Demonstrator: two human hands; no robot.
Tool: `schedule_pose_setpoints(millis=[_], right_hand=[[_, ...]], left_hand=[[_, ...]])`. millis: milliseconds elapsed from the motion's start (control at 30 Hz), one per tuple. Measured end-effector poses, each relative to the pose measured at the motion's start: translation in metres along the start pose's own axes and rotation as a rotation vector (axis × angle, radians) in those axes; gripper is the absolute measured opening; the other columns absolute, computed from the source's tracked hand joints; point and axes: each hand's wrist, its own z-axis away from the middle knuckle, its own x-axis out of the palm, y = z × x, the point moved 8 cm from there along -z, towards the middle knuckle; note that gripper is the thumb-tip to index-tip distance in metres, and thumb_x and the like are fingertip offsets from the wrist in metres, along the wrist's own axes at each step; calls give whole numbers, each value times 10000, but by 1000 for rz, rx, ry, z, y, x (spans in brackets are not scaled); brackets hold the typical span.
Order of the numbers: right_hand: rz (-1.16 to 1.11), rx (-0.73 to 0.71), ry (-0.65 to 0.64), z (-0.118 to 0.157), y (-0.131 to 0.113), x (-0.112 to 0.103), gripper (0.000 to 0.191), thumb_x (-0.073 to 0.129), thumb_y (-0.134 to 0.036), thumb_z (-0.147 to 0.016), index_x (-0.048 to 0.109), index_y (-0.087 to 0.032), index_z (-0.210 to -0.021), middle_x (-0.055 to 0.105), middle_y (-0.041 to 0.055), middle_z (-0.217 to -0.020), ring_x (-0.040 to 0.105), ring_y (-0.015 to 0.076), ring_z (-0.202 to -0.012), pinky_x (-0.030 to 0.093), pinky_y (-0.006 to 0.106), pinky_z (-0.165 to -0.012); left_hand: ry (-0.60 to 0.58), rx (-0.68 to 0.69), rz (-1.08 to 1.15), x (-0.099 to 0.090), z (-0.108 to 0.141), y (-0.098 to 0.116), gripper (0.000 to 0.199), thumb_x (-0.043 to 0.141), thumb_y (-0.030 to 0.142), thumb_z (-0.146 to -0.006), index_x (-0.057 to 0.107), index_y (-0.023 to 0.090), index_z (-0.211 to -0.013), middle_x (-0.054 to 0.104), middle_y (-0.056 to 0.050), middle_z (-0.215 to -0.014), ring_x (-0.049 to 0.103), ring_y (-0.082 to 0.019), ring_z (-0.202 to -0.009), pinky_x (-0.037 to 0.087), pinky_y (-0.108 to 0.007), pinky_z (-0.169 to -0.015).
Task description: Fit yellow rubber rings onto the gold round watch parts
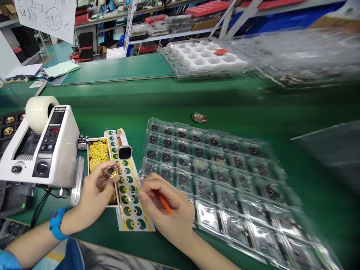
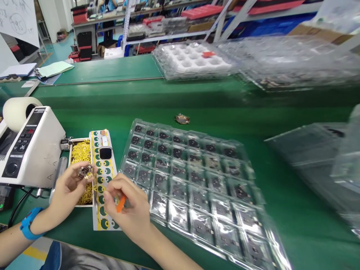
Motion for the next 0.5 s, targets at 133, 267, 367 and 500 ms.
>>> schedule_pose_setpoints(millis=[133, 267, 367, 500], right_hand=[[90, -71, -137, 6, -1, 19, 137, 482, -102, -903, 497, -199, -807, 483, -25, -645, 454, 101, -522, 350, 208, -455], [332, -219, -339, 18, 1, 48, 212, 394, -111, -941, 536, -180, -799, 565, 19, -688, 513, 136, -592, 388, 241, -513], [386, -213, -365, 20, 6, 52, 251, 370, -81, -920, 530, -180, -753, 561, 20, -680, 509, 139, -596, 379, 242, -510], [428, -238, -322, 16, 0, 43, 219, 399, -97, -930, 563, -165, -801, 576, 29, -693, 523, 143, -607, 392, 247, -517]], left_hand=[[183, 115, 116, -25, -6, 21, 193, 623, 179, -808, 590, 188, -998, 702, -62, -1008, 683, -203, -973, 581, -335, -866], [260, 156, 158, -39, -8, 25, 158, 676, 240, -824, 613, 184, -957, 720, -53, -945, 708, -194, -904, 600, -290, -796], [210, 110, 202, -37, -10, 19, 143, 700, 270, -819, 631, 182, -909, 735, -45, -887, 718, -191, -861, 610, -284, -760], [170, 56, 199, -34, -11, 13, 166, 713, 313, -809, 646, 174, -869, 741, -41, -857, 719, -201, -850, 619, -289, -734]])
